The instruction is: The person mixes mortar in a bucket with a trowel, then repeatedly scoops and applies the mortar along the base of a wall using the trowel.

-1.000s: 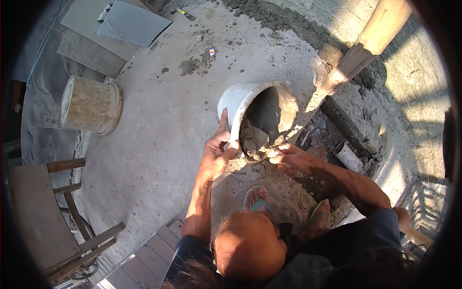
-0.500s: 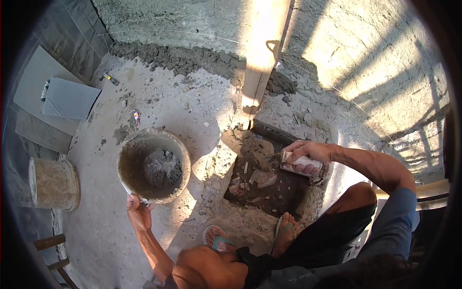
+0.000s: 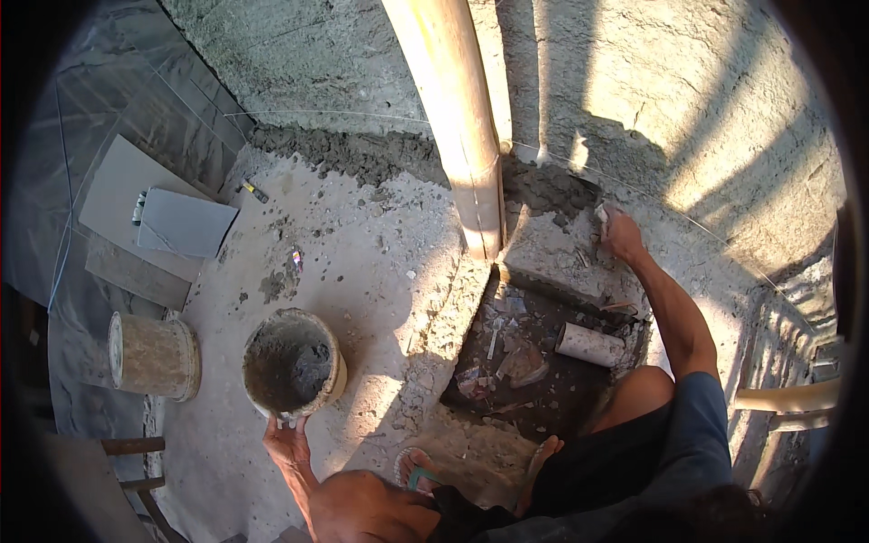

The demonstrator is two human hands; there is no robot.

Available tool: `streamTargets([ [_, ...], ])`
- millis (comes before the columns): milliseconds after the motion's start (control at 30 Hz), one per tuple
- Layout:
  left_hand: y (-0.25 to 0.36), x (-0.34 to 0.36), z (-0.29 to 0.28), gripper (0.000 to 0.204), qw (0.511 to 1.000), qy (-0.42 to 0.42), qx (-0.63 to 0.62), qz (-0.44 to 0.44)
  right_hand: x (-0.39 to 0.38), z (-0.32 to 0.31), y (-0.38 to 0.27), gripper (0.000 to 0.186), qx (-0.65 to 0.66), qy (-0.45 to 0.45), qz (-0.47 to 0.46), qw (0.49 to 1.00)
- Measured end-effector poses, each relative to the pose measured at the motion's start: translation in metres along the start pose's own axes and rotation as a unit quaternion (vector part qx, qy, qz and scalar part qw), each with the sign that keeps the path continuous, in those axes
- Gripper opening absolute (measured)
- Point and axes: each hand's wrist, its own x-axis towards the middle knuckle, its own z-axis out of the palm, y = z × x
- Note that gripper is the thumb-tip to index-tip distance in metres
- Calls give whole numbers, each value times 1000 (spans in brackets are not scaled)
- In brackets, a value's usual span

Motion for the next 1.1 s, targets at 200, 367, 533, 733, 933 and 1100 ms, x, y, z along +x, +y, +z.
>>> streamTargets([
  [200,22,-30,-44,41,989,103,-34,98,-42,3,-15,36,74,-2,45,996],
  [367,26,-7,-87,46,974,126,-136,127,-75,-27,-30,43,76,-59,79,992],
  [533,38,17,-113,37,949,202,-164,176,-127,-9,0,47,132,141,18,981],
  [733,51,27,-170,28,929,205,-194,239,-221,-4,-17,43,217,30,132,967],
  [933,49,26,-163,27,900,212,-228,304,-277,-12,-41,45,173,25,185,967],
  [1100,-15,0,-71,27,959,185,-170,132,-270,-39,-88,49,104,-67,122,985],
])
